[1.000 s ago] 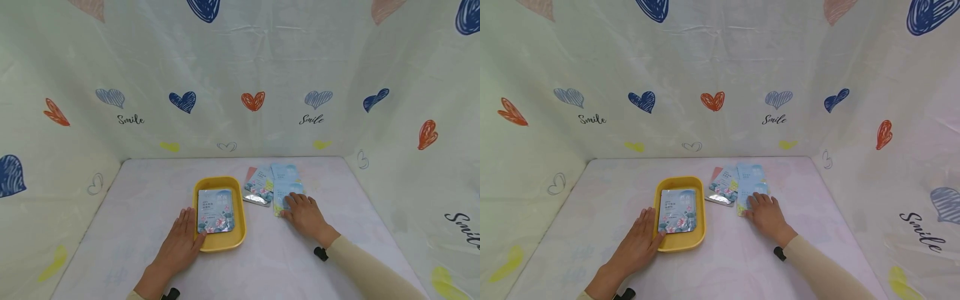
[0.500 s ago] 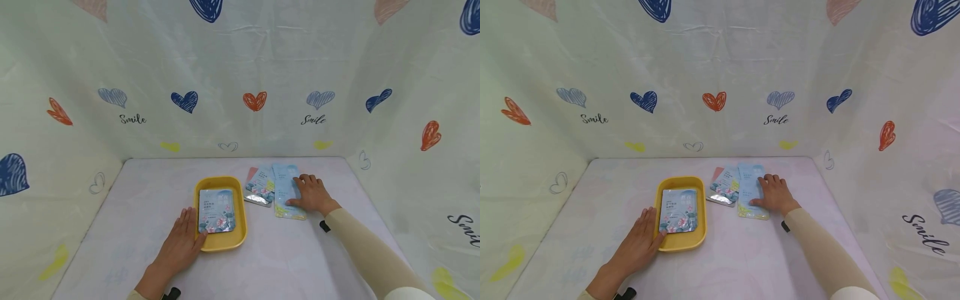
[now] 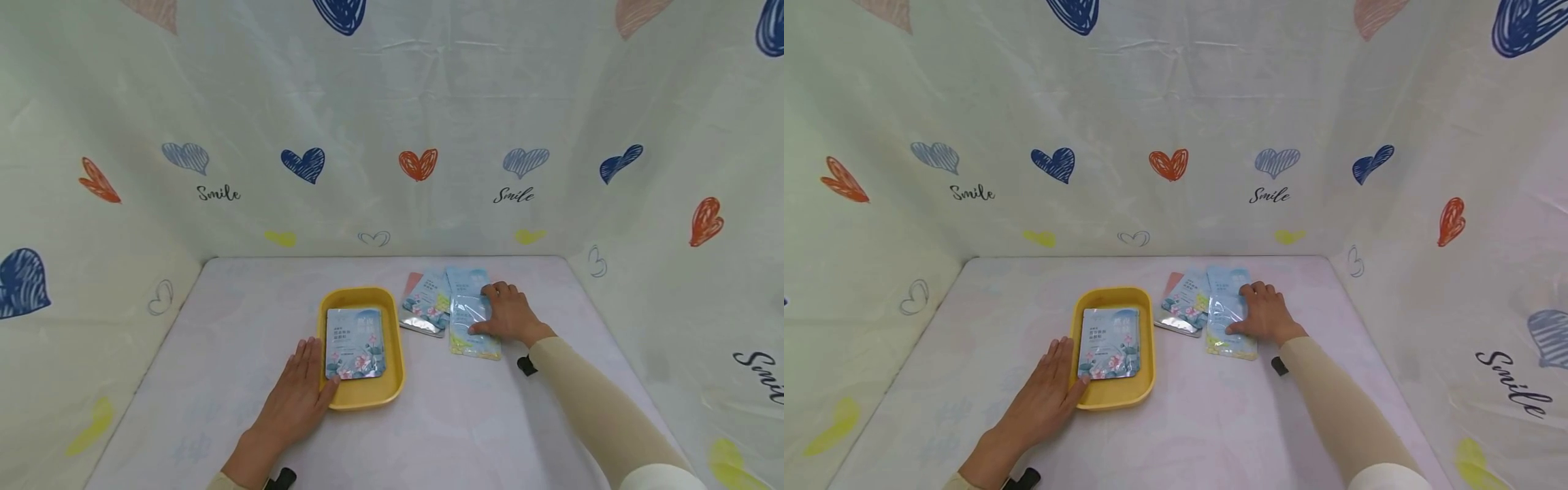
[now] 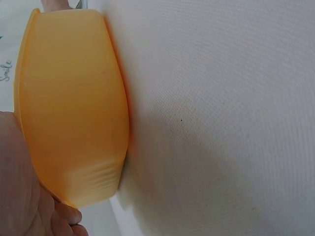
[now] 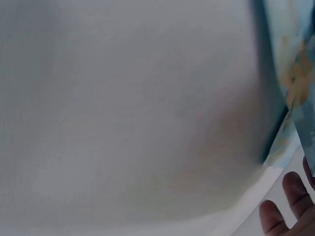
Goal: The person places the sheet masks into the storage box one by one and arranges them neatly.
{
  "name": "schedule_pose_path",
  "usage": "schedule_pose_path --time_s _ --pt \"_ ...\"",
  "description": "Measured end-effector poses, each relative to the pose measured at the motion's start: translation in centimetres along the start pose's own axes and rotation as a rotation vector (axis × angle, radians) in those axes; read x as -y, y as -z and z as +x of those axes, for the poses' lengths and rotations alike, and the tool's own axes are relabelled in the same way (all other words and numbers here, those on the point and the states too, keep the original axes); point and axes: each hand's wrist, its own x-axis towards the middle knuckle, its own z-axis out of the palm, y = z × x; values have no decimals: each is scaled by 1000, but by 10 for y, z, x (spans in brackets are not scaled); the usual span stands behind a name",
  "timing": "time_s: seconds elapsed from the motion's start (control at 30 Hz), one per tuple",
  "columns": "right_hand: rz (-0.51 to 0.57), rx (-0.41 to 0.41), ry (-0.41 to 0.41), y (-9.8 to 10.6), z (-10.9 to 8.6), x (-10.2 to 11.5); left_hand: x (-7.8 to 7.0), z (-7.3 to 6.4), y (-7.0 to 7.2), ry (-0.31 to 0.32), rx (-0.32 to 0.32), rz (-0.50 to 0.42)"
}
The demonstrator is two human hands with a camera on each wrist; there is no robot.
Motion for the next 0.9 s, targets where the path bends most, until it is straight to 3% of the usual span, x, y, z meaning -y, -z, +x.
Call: schedule_pose_path --time_s 0.27,0.63,0.9 --pt "266 80 -103 13 0 9 0 1 0 10 13 14" --pt "620 40 -210 26 -4 5 0 1 -2 15 10 22" --pt "852 53 -242 20 -8 1 0 1 -1 15 18 9"
